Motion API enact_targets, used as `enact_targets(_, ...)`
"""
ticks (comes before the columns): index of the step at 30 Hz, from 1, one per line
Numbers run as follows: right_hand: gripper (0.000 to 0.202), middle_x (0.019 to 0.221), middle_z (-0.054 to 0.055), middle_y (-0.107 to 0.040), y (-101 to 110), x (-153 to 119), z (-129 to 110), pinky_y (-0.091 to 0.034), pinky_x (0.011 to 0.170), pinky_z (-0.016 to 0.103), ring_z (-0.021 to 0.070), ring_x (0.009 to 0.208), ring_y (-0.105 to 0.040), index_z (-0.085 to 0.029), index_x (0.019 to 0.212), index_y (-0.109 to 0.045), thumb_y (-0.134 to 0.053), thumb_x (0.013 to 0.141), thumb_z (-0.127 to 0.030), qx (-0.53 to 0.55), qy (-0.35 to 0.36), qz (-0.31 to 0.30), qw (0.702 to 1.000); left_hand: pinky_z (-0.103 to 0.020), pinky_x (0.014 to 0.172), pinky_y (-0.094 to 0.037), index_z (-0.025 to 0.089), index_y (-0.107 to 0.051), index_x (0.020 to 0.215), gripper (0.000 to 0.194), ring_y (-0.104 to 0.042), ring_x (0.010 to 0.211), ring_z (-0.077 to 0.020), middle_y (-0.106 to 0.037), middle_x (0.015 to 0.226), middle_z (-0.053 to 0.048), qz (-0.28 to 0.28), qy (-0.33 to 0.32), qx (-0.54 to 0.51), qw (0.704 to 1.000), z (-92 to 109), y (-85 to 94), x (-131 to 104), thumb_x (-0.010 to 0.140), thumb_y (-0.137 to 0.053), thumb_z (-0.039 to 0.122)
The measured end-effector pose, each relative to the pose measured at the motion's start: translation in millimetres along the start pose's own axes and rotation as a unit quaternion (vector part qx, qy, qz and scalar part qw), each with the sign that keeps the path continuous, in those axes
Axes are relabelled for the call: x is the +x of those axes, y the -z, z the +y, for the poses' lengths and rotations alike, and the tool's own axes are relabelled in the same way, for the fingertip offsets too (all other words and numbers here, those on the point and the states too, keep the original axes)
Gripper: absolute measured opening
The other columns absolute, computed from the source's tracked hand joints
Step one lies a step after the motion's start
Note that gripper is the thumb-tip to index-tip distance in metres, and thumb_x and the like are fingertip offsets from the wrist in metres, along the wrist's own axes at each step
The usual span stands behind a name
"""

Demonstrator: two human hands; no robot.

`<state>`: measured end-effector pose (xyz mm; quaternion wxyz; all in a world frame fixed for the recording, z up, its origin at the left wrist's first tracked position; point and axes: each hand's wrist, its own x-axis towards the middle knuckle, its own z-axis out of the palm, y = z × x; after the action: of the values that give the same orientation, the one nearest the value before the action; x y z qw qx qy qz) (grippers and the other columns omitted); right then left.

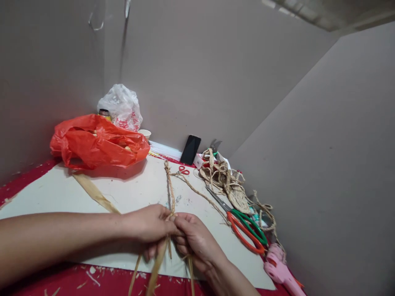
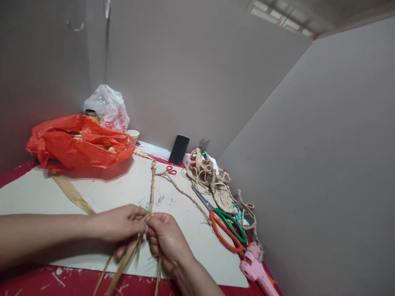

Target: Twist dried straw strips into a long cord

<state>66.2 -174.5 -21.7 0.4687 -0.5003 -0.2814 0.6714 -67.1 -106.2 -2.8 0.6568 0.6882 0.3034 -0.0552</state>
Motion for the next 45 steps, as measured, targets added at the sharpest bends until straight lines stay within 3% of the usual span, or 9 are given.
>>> enact_targets(2, 0.031, 0.042, -0.014, -0.022, 3.4, -0.5, -2.7, -0.004, 0.033, 0.016, 0.0004, 0.034, -0.008, -0.017, 0.061, -0.043, -0.068, 0.07, -0.034, 0.003, -0.009, -0.014, 1.0, -0.022, 0.042, -0.035, 0.014, -0.058, 0.084, 0.026, -0.044, 0.037, -0.0103, -0.049, 0.046, 0.002, 0.072, -0.014, 0.07, 0.995, 5.7, 14.0, -1.5, 0.077, -0.043, 0.033)
enact_targets(4, 0.026, 0.043, -0.014, -0.021, 5.5, -0.8, -4.8, -0.003, 0.033, 0.016, 0.0004, 0.035, -0.007, -0.015, 0.068, -0.05, -0.068, 0.071, -0.034, -0.008, -0.019, -0.021, 1.0, -0.021, 0.049, -0.035, 0.014, -0.061, 0.084, 0.023, -0.047, 0.047, -0.0096, -0.053, 0.055, 0.001, 0.209, -0.098, 0.122, 0.965, 4.7, 23.2, 1.3, 0.071, -0.048, 0.028)
enact_targets(6, 0.025, 0.043, -0.014, -0.021, 6.7, -0.7, -5.8, -0.003, 0.034, 0.016, 0.0005, 0.036, -0.007, -0.014, 0.072, -0.054, -0.067, 0.072, -0.035, -0.015, -0.021, -0.031, 0.999, -0.021, 0.055, -0.036, 0.014, -0.061, 0.087, 0.024, -0.05, 0.059, -0.0105, -0.057, 0.066, 0.0, 0.26, -0.165, 0.111, 0.945, -0.6, 24.4, 6.8, 0.068, -0.049, 0.023)
enact_targets(11, 0.027, 0.043, -0.013, -0.025, 8.0, -0.9, -8.1, -0.005, 0.035, 0.017, 0.0007, 0.035, -0.011, -0.013, 0.07, -0.055, -0.066, 0.073, -0.037, -0.033, -0.024, -0.041, 0.998, -0.022, 0.052, -0.035, 0.014, -0.053, 0.08, 0.017, -0.047, 0.052, -0.0097, -0.052, 0.061, 0.002, 0.092, -0.097, -0.096, 0.986, -9.1, 9.7, 14.4, 0.07, -0.046, 0.025)
enact_targets(14, 0.028, 0.043, -0.012, -0.028, 9.4, -2.1, -11.3, -0.006, 0.035, 0.018, 0.0014, 0.036, -0.013, -0.013, 0.07, -0.055, -0.065, 0.074, -0.038, -0.055, -0.037, -0.044, 0.997, -0.021, 0.045, -0.026, 0.015, -0.051, 0.07, 0.012, -0.033, 0.041, -0.0064, -0.043, 0.051, 0.005, 0.053, -0.069, -0.119, 0.989, -8.6, 7.2, 13.1, 0.069, -0.046, 0.025)
enact_targets(22, 0.027, 0.04, -0.011, -0.028, 16.3, -1.6, -16.0, -0.007, 0.036, 0.022, 0.0041, 0.036, -0.014, -0.014, 0.069, -0.058, -0.062, 0.074, -0.04, -0.161, -0.016, -0.054, 0.985, -0.022, 0.055, -0.031, 0.012, -0.062, 0.07, 0.022, -0.037, 0.054, -0.0091, -0.053, 0.059, 0.001, 0.065, -0.112, 0.053, 0.99, -4.8, 16.3, 8.6, 0.072, -0.043, 0.023)
enact_targets(26, 0.029, 0.048, -0.007, -0.034, 16.0, -1.8, -16.7, -0.018, 0.043, 0.021, 0.0064, 0.045, -0.025, -0.013, 0.067, -0.059, -0.055, 0.08, -0.039, -0.32, 0.051, -0.03, 0.945, -0.023, 0.06, -0.034, 0.014, -0.061, 0.072, 0.023, -0.043, 0.06, -0.0113, -0.054, 0.064, 0.0, 0.067, -0.117, 0.11, 0.985, -4.0, 17.1, 7.7, 0.071, -0.039, 0.021)
enact_targets(32, 0.028, 0.063, -0.002, -0.052, 12.1, -7.0, -13.2, -0.032, 0.057, 0.021, 0.0112, 0.061, -0.042, -0.015, 0.066, -0.056, -0.045, 0.087, -0.03, -0.477, 0.158, 0.018, 0.864, -0.023, 0.057, -0.031, 0.016, -0.047, 0.06, 0.02, -0.035, 0.054, -0.0097, -0.042, 0.055, 0.003, 0.08, -0.098, 0.07, 0.989, -15.5, 13.9, 19.0, 0.073, -0.039, 0.029)
enact_targets(45, 0.031, 0.063, 0.001, -0.056, 14.3, -12.6, -22.8, -0.03, 0.054, 0.022, 0.0126, 0.06, -0.044, -0.016, 0.065, -0.057, -0.042, 0.088, -0.031, -0.577, 0.147, 0.019, 0.803, -0.024, 0.047, -0.022, 0.017, -0.046, 0.054, 0.016, -0.028, 0.044, -0.0082, -0.035, 0.045, 0.005, 0.13, -0.076, 0.032, 0.988, -18.1, 6.5, 19.8, 0.066, -0.042, 0.026)
